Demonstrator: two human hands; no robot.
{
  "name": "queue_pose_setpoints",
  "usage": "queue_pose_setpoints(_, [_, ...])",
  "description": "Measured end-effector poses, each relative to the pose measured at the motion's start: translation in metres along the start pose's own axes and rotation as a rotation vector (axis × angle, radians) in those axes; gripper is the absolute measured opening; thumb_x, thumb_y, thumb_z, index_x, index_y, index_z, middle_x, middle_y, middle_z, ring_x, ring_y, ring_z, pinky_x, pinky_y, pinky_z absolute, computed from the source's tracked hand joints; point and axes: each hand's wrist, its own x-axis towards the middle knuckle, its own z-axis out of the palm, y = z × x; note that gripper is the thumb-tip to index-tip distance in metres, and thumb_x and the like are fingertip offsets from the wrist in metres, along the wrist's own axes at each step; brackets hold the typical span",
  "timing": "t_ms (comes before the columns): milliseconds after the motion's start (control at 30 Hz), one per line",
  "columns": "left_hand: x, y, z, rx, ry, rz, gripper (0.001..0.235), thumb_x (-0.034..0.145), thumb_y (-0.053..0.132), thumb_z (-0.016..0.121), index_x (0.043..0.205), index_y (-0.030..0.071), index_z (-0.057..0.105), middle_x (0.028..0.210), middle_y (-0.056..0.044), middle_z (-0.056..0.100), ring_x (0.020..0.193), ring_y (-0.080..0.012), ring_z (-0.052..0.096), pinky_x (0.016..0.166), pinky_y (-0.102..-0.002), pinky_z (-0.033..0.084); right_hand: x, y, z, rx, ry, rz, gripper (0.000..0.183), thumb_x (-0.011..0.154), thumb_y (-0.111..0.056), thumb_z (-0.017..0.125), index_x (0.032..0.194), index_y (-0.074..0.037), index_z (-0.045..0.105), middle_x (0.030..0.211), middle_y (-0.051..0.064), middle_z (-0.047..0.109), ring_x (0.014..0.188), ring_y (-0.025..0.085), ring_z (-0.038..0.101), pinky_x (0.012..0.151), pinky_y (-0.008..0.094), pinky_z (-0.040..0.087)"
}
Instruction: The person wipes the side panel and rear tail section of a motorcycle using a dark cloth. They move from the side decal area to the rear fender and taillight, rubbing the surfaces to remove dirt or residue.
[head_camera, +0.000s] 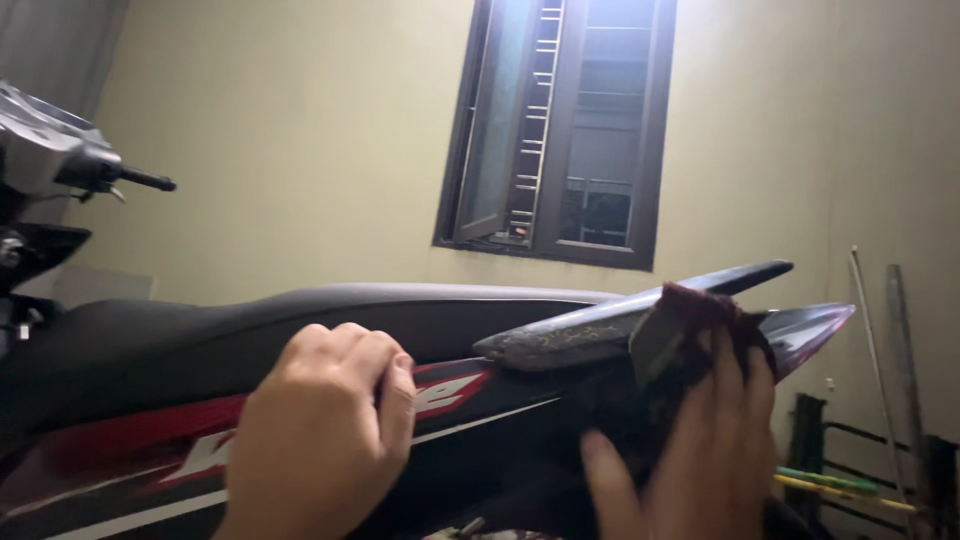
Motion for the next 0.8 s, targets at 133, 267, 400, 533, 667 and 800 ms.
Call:
queue_pose_setpoints(133, [-0.024,-0.017,0.02,0.213,0.026,0.412,0.087,0.104,0.078,0.07,0.162,0.014,0.067,0.152,-0.011,0.071,0.128,-0.0392,0.065,0.105,-0.061,0.056,0.002,0.085,-0.018,-0.385,-0.126,-0.143,0.11,0.084,-0.077,0.064,0.173,-0.013,0.072,0.166,0.014,0.078,0.159,0.046,0.07,0.122,0.068,0.053])
queue_pose_setpoints(267, [-0.035,-0.007,0.028,0.452,0.169,0.544,0.14,0.075,0.112,0.075,0.18,0.021,0.055,0.172,-0.015,0.063,0.164,-0.0408,0.055,0.129,-0.073,0.043,0.055,0.079,-0.037,-0.112,-0.095,0.008,0.075,0.087,-0.064,0.087,0.13,-0.004,0.081,0.114,0.024,0.074,0.109,0.052,0.073,0.106,0.064,0.052])
queue_pose_setpoints(400, [-0.03,0.026,0.027,0.387,0.479,0.834,0.042,0.127,0.023,0.05,0.161,0.018,0.074,0.157,-0.012,0.08,0.144,-0.0412,0.078,0.114,-0.072,0.061,0.049,0.037,-0.025,0.312,0.171,0.042,0.094,0.095,-0.007,0.095,0.173,0.02,0.05,0.169,0.04,0.051,0.155,0.054,0.059,0.14,0.055,0.044])
queue_pose_setpoints(533, [-0.021,0.051,0.025,0.369,0.35,0.679,0.121,0.081,0.096,0.075,0.175,0.021,0.064,0.165,-0.002,0.066,0.141,-0.0314,0.065,0.114,-0.07,0.055,0.008,0.034,0.001,0.152,0.03,-0.271,0.114,0.064,-0.06,0.094,0.161,-0.006,0.071,0.177,0.03,0.065,0.167,0.049,0.063,0.146,0.059,0.043])
queue_pose_setpoints(667, [-0.013,0.038,0.034,0.077,0.26,0.471,0.105,0.082,0.09,0.086,0.159,0.022,0.067,0.154,-0.019,0.066,0.136,-0.0434,0.067,0.112,-0.078,0.051,0.013,0.115,0.018,-0.042,-0.052,-0.374,0.129,0.044,-0.106,0.097,0.147,-0.03,0.083,0.174,0.012,0.077,0.167,0.043,0.07,0.128,0.065,0.057])
queue_pose_setpoints(800, [-0.018,0.039,0.045,0.172,0.22,0.453,0.122,0.088,0.093,0.083,0.181,0.018,0.059,0.162,-0.024,0.066,0.13,-0.0415,0.07,0.104,-0.066,0.058,0.055,0.167,-0.011,-0.049,-0.361,-0.278,0.108,0.047,-0.042,0.105,0.151,-0.025,0.083,0.178,0.013,0.072,0.167,0.042,0.064,0.136,0.058,0.049])
